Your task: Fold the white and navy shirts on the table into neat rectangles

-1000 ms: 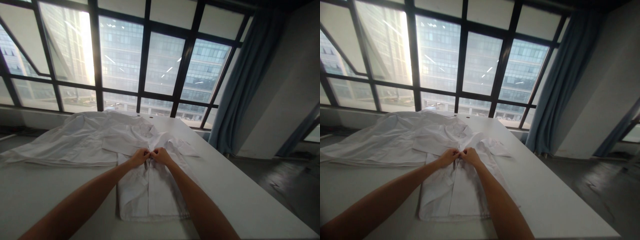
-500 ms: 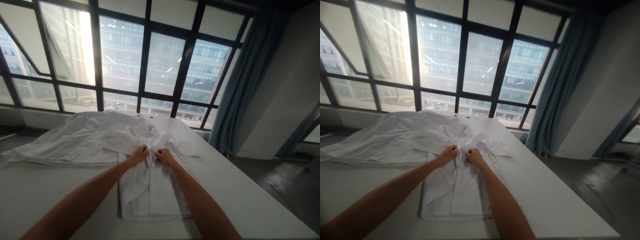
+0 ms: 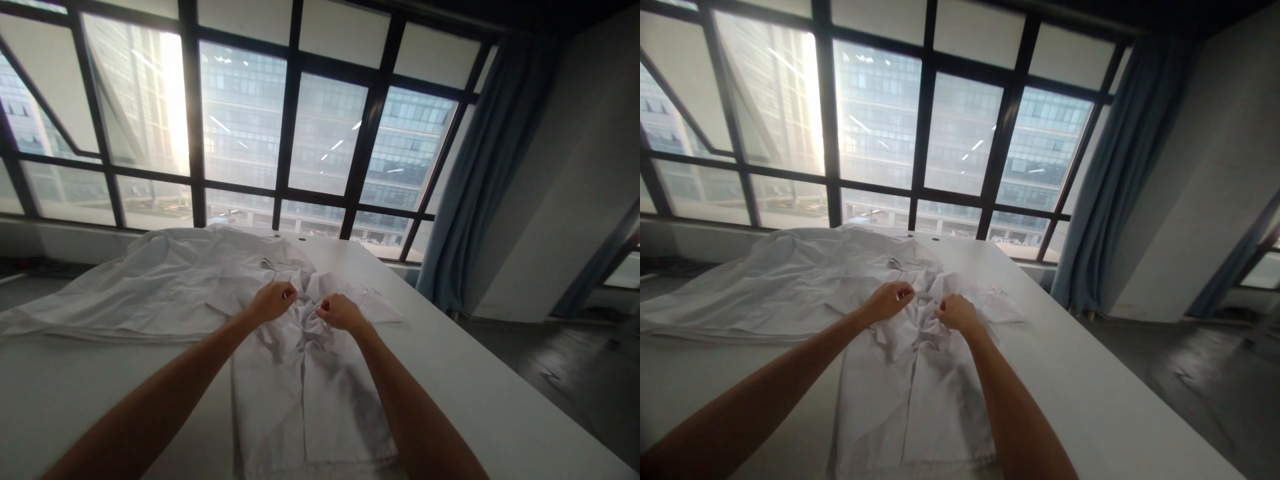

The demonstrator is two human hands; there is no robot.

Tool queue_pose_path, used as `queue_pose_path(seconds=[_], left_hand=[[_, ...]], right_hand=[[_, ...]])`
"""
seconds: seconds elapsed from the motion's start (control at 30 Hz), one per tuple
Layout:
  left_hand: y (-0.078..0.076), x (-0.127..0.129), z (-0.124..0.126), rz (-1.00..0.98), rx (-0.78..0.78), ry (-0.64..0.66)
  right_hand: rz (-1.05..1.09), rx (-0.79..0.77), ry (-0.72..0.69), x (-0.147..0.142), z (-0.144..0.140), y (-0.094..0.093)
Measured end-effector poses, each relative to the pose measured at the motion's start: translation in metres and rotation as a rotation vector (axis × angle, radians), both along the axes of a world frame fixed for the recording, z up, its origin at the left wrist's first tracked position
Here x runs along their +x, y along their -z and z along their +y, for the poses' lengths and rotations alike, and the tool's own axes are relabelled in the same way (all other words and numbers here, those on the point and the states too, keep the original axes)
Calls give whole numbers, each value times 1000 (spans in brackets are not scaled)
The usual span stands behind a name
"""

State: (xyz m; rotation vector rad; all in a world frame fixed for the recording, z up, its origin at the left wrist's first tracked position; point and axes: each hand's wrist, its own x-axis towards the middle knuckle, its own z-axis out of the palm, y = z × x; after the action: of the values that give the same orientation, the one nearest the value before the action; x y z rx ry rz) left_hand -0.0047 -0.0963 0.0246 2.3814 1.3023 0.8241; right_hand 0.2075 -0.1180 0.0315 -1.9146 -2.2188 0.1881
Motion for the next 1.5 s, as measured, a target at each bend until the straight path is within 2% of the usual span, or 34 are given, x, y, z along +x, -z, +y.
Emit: queue_pose_path(seconds=[0.07,0.17,0.27,0.43,0.53,0.6,0.73,0.9,1.0,1.1,1.3,1.5], left_hand=[[18,7,0,133,130,-34],[36,7,-2,353,117,5],[36,3,-6,447,62,-12],[24,6,-12,460,-20,-54],[26,12,-13,437,-13,-133],[30,15,-12,397,-2,-179],[39,20,-7,243,-20,-212],[51,22,8,-20,-137,-40],[57,20,15,-149,-195,40],[58,18,16,-194,-179,21],[54,21,7,-165,-93,-49],[53,21,6,-196,-143,6]], right_hand=[[86,238,-29,-15,7,12],[93,245,-129,-31,17,33],[-12,149,-103,-35,20,43],[-106,51,22,-34,16,39],[-81,52,31,-32,18,39],[-1,30,-18,-27,23,43],[353,-49,-169,-10,35,56],[834,-131,-263,-4,38,66],[992,-205,-274,-7,35,65],[1034,-231,-237,-9,32,62],[921,-197,-76,-11,31,59],[993,-103,-117,-15,32,59]])
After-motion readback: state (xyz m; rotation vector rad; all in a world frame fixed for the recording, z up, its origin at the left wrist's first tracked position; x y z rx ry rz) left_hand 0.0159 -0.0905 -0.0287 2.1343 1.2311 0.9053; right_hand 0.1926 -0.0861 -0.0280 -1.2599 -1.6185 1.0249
